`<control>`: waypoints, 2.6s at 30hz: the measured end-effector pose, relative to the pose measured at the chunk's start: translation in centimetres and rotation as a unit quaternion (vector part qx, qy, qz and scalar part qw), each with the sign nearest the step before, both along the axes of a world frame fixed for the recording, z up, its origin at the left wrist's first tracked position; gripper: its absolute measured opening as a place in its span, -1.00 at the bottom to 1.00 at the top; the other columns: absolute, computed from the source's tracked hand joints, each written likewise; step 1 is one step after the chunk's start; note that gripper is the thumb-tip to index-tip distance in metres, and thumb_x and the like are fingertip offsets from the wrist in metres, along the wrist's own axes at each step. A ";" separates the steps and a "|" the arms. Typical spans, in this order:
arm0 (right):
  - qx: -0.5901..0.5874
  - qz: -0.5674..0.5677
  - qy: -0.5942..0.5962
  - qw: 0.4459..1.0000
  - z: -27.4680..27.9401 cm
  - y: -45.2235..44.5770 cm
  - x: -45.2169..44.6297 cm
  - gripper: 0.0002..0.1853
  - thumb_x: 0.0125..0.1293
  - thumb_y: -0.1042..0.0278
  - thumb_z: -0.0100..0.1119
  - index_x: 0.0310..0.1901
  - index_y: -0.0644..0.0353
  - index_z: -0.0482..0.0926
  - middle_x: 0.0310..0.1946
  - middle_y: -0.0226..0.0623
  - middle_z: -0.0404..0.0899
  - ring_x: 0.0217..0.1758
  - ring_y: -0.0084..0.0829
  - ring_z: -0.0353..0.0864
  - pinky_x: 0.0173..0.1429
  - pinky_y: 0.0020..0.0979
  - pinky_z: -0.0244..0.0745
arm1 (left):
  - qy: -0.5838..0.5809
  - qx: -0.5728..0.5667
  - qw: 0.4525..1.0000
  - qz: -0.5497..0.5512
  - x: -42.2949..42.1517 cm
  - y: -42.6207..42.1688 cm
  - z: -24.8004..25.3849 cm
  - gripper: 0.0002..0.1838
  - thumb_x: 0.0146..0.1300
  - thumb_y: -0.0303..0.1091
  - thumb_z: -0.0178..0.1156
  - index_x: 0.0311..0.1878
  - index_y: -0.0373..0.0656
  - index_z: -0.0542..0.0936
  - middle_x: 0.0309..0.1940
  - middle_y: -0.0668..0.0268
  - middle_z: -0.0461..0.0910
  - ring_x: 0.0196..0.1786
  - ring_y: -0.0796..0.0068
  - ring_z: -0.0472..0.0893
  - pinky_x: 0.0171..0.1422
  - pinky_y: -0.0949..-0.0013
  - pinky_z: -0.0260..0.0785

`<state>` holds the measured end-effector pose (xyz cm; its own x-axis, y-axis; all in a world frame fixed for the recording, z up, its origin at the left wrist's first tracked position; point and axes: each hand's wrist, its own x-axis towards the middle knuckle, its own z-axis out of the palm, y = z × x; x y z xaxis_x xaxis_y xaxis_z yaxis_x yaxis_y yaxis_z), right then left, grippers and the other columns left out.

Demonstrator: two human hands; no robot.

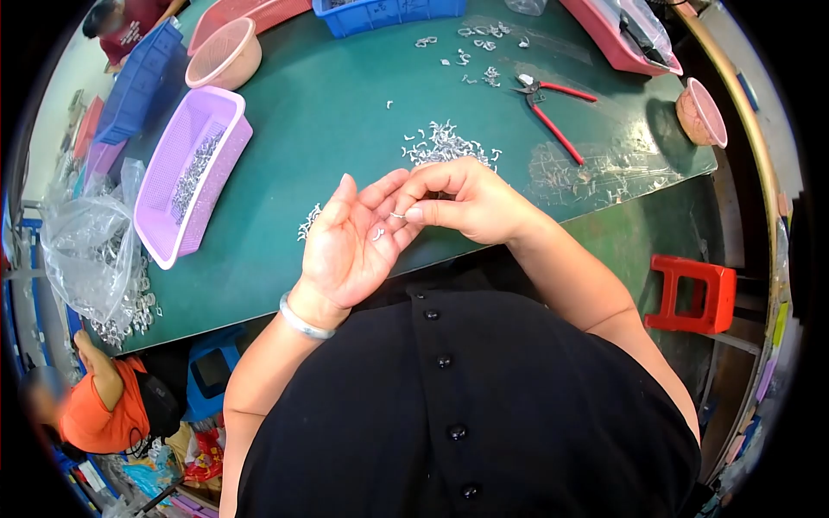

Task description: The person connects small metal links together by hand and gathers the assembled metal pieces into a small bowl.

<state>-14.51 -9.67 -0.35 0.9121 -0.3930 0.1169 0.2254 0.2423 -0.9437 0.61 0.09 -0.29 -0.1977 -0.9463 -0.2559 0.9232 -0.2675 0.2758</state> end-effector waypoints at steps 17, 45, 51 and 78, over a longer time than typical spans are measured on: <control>0.141 -0.022 0.038 0.989 0.0 0.3 -0.4 -0.84 0.27 0.42 0.04 -0.27 0.36 0.52 -0.33 -0.22 0.60 -0.36 -0.56 0.59 -0.40 -0.66 0.37 | -0.010 0.038 0.999 0.019 -0.5 0.0 0.6 -0.43 0.37 -0.01 -0.23 0.13 -0.41 0.30 0.06 0.06 0.37 0.14 0.25 0.35 0.36 0.23 0.11; 0.097 -0.107 0.102 0.984 0.0 0.7 -0.2 -0.86 0.23 0.39 0.11 -0.29 0.28 0.55 -0.52 -0.47 0.53 -0.56 -0.75 0.34 -0.50 -0.68 0.22 | -0.198 0.092 0.975 -0.039 -0.2 0.4 0.5 -0.82 0.29 -0.30 0.03 -0.34 -0.21 0.47 -0.44 0.30 0.49 -0.43 0.55 0.47 -0.40 0.58 0.31; 0.106 -0.099 0.093 0.985 0.0 0.7 -0.3 -0.87 0.22 0.41 0.10 -0.28 0.28 0.55 -0.49 -0.44 0.54 -0.56 -0.75 0.36 -0.50 -0.69 0.23 | -0.208 0.072 0.975 -0.031 -0.3 0.5 0.3 -0.83 0.28 -0.31 0.04 -0.29 -0.23 0.48 -0.41 0.29 0.50 -0.39 0.53 0.48 -0.34 0.55 0.33; -0.228 -0.070 0.133 0.962 0.0 1.7 1.0 -0.85 0.02 0.55 0.18 -0.32 0.25 0.61 -0.40 -0.36 0.53 -0.34 -0.56 0.48 -0.22 -0.53 0.38 | -0.008 -0.005 1.000 -0.013 -0.1 0.3 0.2 -0.27 0.35 0.14 -0.32 0.25 -0.42 0.15 0.12 0.03 0.32 0.16 0.25 0.35 0.18 0.40 0.26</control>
<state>-13.56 -7.97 -0.30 0.8756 -0.4771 0.0757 -0.0386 -0.2253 -0.9735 0.53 0.35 -0.13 -0.2178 -0.9433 -0.2505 0.9119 -0.2881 0.2922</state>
